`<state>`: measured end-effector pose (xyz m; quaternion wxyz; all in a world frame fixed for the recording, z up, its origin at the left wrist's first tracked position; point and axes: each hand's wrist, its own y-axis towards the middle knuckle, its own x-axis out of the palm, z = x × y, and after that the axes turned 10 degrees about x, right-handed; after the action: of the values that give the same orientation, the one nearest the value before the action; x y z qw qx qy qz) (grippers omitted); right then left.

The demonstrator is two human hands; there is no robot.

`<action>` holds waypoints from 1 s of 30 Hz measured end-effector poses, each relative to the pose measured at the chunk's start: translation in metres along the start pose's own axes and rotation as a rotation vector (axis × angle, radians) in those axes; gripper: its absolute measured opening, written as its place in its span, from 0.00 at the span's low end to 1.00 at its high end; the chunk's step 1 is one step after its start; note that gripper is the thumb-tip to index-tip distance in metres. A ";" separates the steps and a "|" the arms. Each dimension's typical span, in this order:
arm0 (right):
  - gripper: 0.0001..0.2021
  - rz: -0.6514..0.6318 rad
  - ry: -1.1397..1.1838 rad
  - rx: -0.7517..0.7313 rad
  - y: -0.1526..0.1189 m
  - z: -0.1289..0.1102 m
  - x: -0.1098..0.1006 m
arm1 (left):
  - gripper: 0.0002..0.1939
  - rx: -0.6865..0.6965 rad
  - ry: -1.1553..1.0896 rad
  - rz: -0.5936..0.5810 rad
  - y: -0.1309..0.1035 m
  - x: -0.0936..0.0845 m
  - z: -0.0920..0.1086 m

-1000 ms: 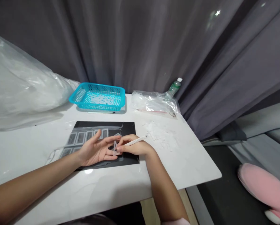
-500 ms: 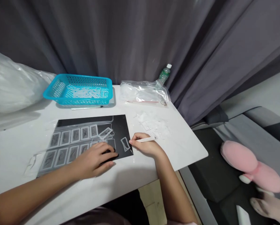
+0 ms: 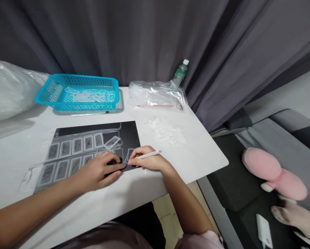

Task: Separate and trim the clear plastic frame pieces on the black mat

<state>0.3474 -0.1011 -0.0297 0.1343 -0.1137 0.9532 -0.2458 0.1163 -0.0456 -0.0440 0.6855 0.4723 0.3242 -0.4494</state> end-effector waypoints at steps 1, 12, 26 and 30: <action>0.12 -0.011 0.013 0.012 0.002 0.000 0.001 | 0.15 -0.003 0.001 0.001 0.000 0.000 0.000; 0.13 -0.022 0.000 0.025 0.005 0.001 0.002 | 0.16 -0.013 0.011 -0.041 -0.001 0.001 -0.001; 0.07 0.132 -0.315 -0.154 -0.009 -0.008 0.011 | 0.15 -0.027 0.009 -0.014 0.000 0.003 -0.001; 0.08 0.219 -0.607 -0.419 -0.018 -0.005 0.025 | 0.14 -0.056 0.013 -0.014 0.004 0.002 0.001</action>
<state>0.3254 -0.1213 -0.0212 0.4096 -0.1039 0.9062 0.0150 0.1210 -0.0470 -0.0442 0.6931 0.4537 0.3443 -0.4419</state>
